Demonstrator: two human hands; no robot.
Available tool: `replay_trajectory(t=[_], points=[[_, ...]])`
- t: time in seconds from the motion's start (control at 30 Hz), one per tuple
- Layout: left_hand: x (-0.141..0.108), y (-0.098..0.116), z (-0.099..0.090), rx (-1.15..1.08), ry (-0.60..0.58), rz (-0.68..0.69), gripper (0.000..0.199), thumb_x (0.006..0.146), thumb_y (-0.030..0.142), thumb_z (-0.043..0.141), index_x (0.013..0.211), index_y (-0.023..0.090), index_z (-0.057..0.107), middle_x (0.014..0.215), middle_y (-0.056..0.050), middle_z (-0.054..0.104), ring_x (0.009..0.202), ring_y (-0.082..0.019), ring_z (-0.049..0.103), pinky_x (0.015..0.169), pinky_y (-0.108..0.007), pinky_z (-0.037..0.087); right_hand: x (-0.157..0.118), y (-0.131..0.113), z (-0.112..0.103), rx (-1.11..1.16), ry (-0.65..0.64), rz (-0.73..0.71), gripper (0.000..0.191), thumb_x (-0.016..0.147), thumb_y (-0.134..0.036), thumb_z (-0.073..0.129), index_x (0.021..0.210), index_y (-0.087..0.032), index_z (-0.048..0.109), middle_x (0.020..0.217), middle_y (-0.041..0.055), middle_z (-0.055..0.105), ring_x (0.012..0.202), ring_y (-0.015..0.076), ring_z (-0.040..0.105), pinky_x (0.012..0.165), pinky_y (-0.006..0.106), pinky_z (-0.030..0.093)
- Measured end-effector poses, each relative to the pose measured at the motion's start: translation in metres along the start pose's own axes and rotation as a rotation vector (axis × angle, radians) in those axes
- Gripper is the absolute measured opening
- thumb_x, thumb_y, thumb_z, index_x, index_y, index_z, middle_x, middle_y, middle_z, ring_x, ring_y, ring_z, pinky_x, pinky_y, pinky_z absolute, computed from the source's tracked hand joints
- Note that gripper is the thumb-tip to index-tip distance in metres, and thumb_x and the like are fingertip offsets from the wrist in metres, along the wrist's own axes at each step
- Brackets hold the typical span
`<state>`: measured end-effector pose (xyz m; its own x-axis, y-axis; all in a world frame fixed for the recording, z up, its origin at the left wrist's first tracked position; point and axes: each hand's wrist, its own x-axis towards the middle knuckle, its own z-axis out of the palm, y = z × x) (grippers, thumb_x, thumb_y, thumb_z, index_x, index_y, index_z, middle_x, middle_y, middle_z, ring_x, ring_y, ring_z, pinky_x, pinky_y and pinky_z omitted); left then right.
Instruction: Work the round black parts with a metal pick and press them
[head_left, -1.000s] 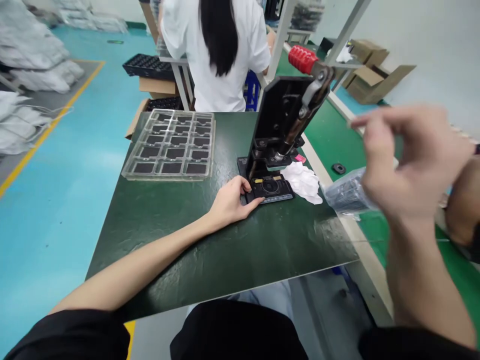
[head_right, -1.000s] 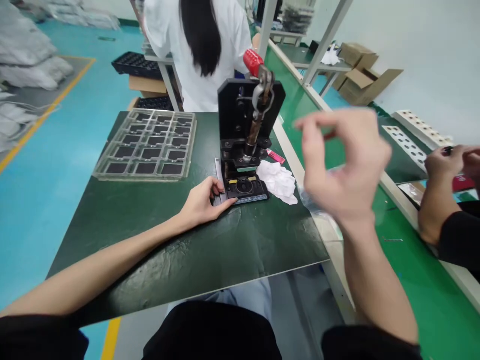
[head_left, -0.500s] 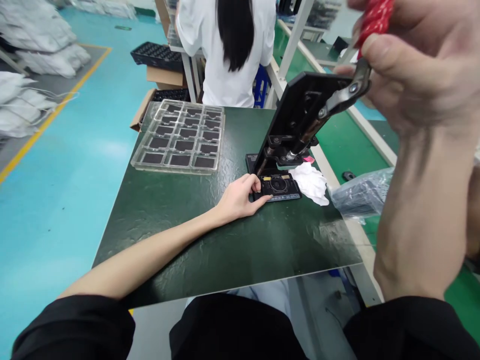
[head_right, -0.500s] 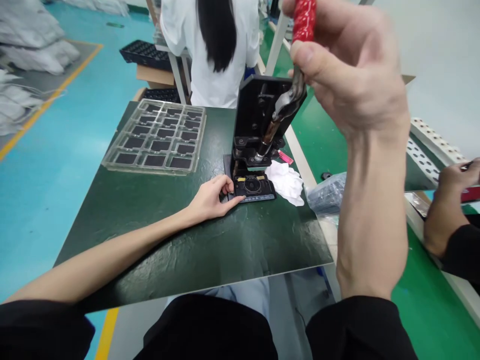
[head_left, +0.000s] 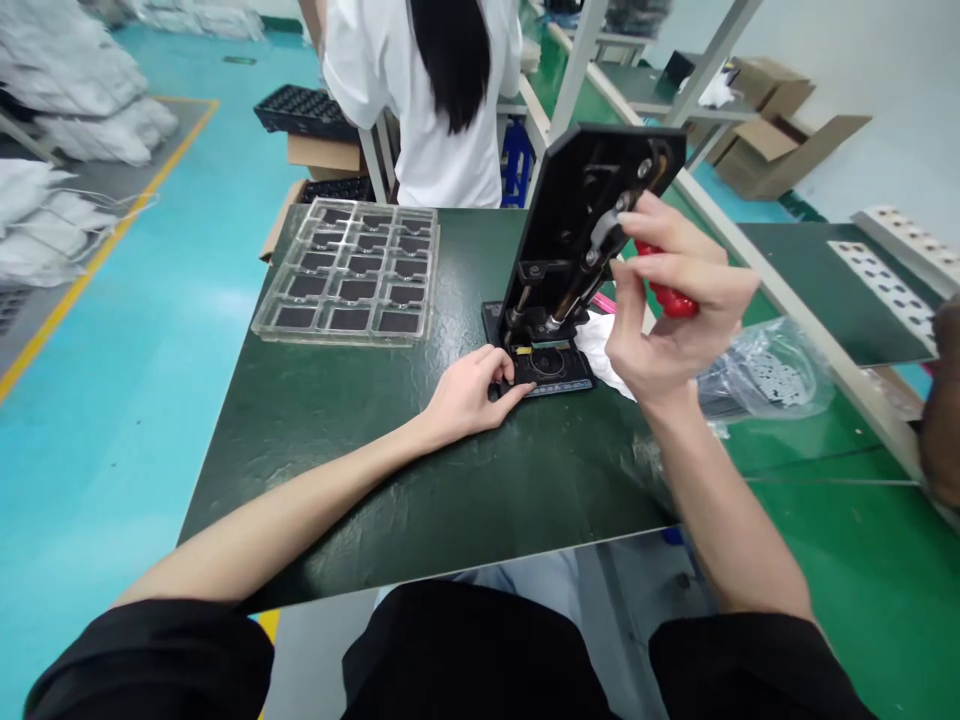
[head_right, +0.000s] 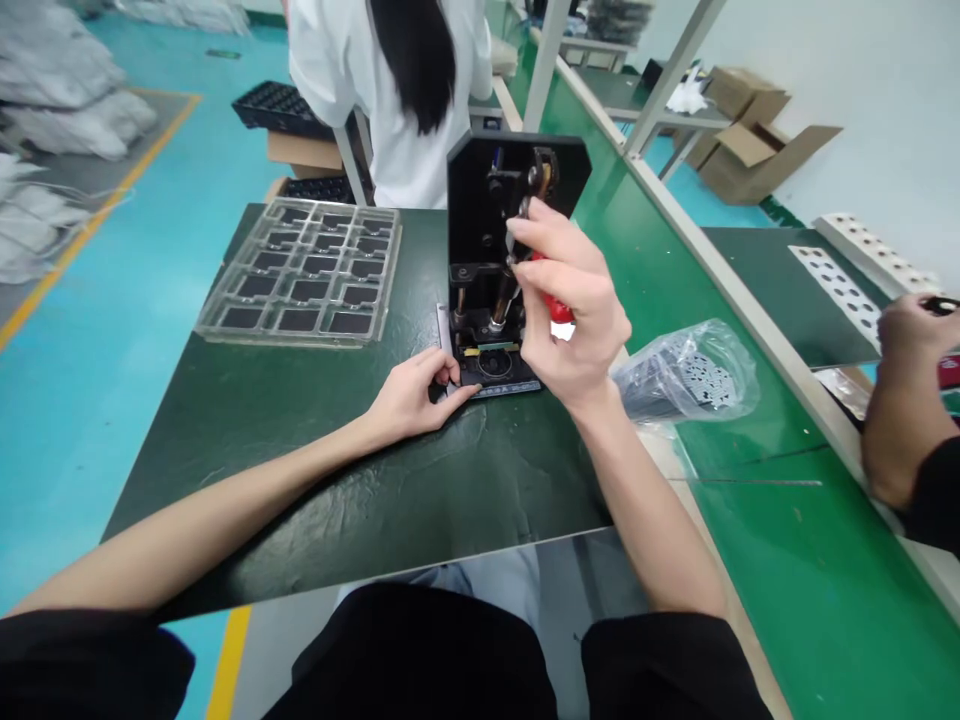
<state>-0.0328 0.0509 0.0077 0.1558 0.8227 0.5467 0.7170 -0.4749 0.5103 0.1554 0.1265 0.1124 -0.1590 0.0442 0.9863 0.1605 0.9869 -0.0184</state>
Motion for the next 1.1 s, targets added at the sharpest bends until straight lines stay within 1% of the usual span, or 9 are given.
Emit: replay_trajectory(t=[0.07, 0.2, 0.4, 0.47, 0.53, 0.63, 0.73, 0.9, 1.1], points=[[0.000, 0.000, 0.000, -0.002, 0.004, 0.012, 0.031, 0.093, 0.041, 0.067, 0.086, 0.013, 0.055, 0.080, -0.001, 0.054, 0.071, -0.010, 0.048, 0.065, -0.026, 0.038, -0.004, -0.004, -0.012, -0.061, -0.140, 0.166, 0.011, 0.097, -0.019, 0.053, 0.107, -0.014, 0.050, 0.125, 0.0076, 0.062, 0.134, 0.0143, 0.058, 0.115, 0.045, 0.053], [0.001, 0.000, 0.001, -0.015, -0.005, -0.011, 0.030, 0.093, 0.042, 0.067, 0.087, 0.013, 0.057, 0.080, 0.000, 0.054, 0.070, -0.010, 0.049, 0.064, -0.026, 0.038, -0.009, -0.010, -0.043, -0.119, -0.408, 0.523, 0.049, 0.097, -0.056, 0.054, 0.112, -0.010, 0.057, 0.118, 0.0147, 0.063, 0.136, 0.0212, 0.055, 0.108, 0.047, 0.053], [0.001, 0.000, -0.002, -0.002, 0.015, 0.024, 0.031, 0.093, 0.041, 0.067, 0.085, 0.013, 0.057, 0.078, -0.001, 0.052, 0.069, -0.010, 0.048, 0.063, -0.025, 0.038, 0.031, 0.021, -0.038, -0.200, -0.467, 0.644, 0.070, 0.096, -0.065, 0.046, 0.123, -0.002, 0.057, 0.103, 0.0168, 0.064, 0.119, 0.0158, 0.061, 0.104, 0.036, 0.053], [0.000, 0.000, -0.002, -0.006, 0.014, 0.008, 0.030, 0.094, 0.040, 0.066, 0.085, 0.013, 0.058, 0.078, -0.001, 0.052, 0.067, -0.009, 0.048, 0.063, -0.025, 0.038, 0.053, 0.036, -0.024, -0.121, -0.373, 0.762, 0.066, 0.100, -0.058, 0.042, 0.127, 0.000, 0.057, 0.108, 0.0174, 0.065, 0.111, 0.0108, 0.062, 0.095, 0.025, 0.054], [0.000, -0.001, 0.000, -0.004, 0.007, -0.001, 0.030, 0.094, 0.041, 0.066, 0.086, 0.013, 0.059, 0.079, -0.001, 0.052, 0.068, -0.009, 0.048, 0.063, -0.025, 0.038, 0.060, 0.042, -0.013, 0.040, -0.108, 0.950, 0.050, 0.104, -0.042, 0.041, 0.130, -0.003, 0.059, 0.115, 0.0134, 0.066, 0.097, 0.0036, 0.062, 0.077, 0.012, 0.048], [-0.001, -0.002, 0.002, 0.003, 0.008, 0.001, 0.030, 0.095, 0.041, 0.065, 0.087, 0.013, 0.059, 0.080, -0.001, 0.052, 0.069, -0.010, 0.048, 0.064, -0.025, 0.038, 0.027, 0.028, -0.007, -0.060, 0.280, 1.066, 0.026, 0.100, -0.016, 0.044, 0.105, -0.004, 0.067, 0.089, 0.0066, 0.064, 0.070, -0.0015, 0.051, 0.060, 0.012, 0.037], [0.000, -0.003, 0.001, 0.022, 0.022, 0.034, 0.027, 0.095, 0.038, 0.065, 0.087, 0.013, 0.058, 0.079, 0.000, 0.052, 0.067, -0.009, 0.047, 0.063, -0.024, 0.037, -0.030, -0.003, -0.010, -0.152, -0.131, 1.047, 0.030, 0.099, -0.029, 0.050, 0.087, -0.006, 0.065, 0.081, 0.0055, 0.062, 0.071, 0.0028, 0.055, 0.065, 0.018, 0.042], [0.000, -0.003, -0.005, 0.062, 0.012, 0.080, 0.024, 0.096, 0.034, 0.064, 0.087, 0.013, 0.057, 0.082, 0.001, 0.055, 0.067, -0.008, 0.049, 0.062, -0.023, 0.038, -0.063, -0.035, 0.001, -0.585, -0.902, 0.900, 0.068, 0.088, -0.072, 0.056, 0.129, -0.017, 0.060, 0.125, 0.0076, 0.062, 0.125, 0.0290, 0.057, 0.095, 0.046, 0.050], [0.007, -0.006, -0.014, 0.158, 0.026, 0.124, 0.023, 0.094, 0.032, 0.065, 0.084, 0.013, 0.059, 0.076, 0.002, 0.053, 0.064, -0.006, 0.049, 0.061, -0.021, 0.039, -0.036, -0.025, 0.022, -0.546, -1.038, 0.875, 0.054, 0.096, -0.051, 0.044, 0.127, -0.009, 0.057, 0.121, 0.0129, 0.062, 0.112, 0.0306, 0.062, 0.088, 0.050, 0.055]])
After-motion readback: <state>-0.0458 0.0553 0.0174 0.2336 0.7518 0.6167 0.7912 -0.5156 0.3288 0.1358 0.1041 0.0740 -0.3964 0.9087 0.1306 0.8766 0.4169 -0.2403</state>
